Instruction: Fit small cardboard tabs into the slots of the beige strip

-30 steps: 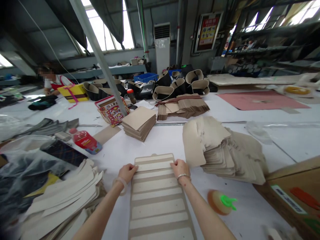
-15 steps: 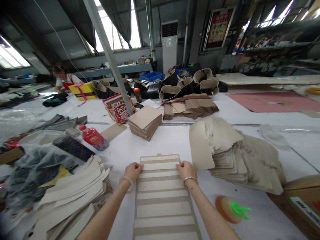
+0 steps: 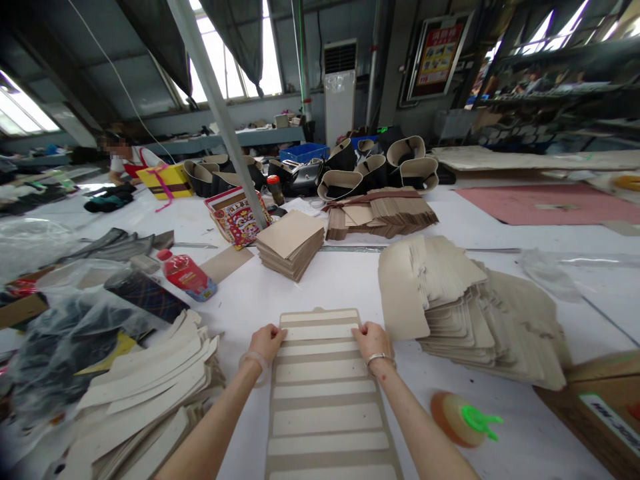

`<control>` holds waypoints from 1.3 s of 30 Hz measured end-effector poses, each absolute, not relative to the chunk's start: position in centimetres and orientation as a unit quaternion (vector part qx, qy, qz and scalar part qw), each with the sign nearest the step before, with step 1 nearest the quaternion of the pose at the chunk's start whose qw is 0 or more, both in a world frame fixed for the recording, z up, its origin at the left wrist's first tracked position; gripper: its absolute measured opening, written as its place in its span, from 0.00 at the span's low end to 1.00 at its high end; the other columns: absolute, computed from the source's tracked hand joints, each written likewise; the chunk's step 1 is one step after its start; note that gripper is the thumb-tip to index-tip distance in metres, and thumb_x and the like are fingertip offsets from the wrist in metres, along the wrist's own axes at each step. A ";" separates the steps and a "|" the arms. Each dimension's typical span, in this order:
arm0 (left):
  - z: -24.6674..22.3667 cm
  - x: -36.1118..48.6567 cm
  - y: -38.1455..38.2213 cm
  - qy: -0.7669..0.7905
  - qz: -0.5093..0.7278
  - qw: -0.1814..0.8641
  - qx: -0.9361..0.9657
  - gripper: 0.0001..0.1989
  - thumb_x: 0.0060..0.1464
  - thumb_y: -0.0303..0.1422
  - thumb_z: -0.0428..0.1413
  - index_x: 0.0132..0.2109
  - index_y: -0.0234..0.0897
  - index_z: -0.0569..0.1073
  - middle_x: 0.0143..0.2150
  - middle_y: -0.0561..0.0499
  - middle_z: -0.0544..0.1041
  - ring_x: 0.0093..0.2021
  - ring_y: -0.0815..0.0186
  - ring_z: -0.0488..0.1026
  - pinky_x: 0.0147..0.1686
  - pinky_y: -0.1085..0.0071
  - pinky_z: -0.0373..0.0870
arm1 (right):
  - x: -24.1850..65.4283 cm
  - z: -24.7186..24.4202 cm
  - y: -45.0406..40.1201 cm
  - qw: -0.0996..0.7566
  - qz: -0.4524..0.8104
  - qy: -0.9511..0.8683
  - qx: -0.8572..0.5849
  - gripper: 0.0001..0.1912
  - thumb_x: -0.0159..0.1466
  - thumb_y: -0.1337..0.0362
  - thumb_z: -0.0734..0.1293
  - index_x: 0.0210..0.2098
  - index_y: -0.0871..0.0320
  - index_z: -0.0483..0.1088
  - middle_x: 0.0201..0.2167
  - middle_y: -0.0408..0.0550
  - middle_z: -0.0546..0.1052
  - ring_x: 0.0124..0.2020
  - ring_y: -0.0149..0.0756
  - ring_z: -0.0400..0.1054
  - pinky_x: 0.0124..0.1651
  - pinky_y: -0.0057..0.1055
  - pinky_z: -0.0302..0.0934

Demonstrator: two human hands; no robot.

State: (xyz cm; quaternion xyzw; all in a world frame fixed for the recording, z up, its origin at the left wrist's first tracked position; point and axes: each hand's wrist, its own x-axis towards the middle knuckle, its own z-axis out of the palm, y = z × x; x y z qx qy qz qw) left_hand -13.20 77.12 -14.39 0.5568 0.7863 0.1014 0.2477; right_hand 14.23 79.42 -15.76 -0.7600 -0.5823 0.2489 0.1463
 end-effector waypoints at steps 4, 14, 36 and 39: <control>-14.3 -13.2 77.1 0.787 0.102 0.249 0.556 0.14 0.53 0.41 0.50 0.34 0.35 0.74 0.34 0.46 0.78 0.37 0.65 0.72 0.34 0.73 0.60 | 14.2 -15.7 79.4 0.146 0.251 -0.585 -0.758 0.13 0.55 0.56 0.63 0.20 0.58 0.69 0.21 0.46 0.73 0.23 0.32 0.63 0.26 0.26 0.48; -13.8 -12.9 76.9 0.788 0.106 0.249 0.553 0.13 0.53 0.39 0.50 0.33 0.35 0.73 0.34 0.46 0.78 0.36 0.65 0.71 0.34 0.73 0.59 | 14.2 -15.6 79.4 0.144 0.258 -0.579 -0.760 0.13 0.55 0.56 0.63 0.20 0.57 0.68 0.20 0.46 0.72 0.23 0.33 0.63 0.27 0.27 0.49; -14.1 -12.8 76.9 0.802 0.073 0.233 0.545 0.17 0.55 0.43 0.45 0.35 0.38 0.73 0.36 0.47 0.78 0.39 0.63 0.72 0.35 0.72 0.61 | 14.2 -15.6 79.4 0.139 0.248 -0.592 -0.754 0.14 0.55 0.56 0.62 0.19 0.58 0.68 0.19 0.45 0.71 0.23 0.33 0.63 0.26 0.27 0.49; -14.0 -12.8 76.8 0.800 0.072 0.231 0.550 0.16 0.55 0.42 0.45 0.35 0.38 0.73 0.36 0.48 0.78 0.39 0.64 0.72 0.36 0.72 0.62 | 14.2 -15.6 79.4 0.135 0.253 -0.591 -0.754 0.14 0.55 0.55 0.61 0.20 0.58 0.67 0.19 0.45 0.71 0.23 0.33 0.63 0.26 0.27 0.49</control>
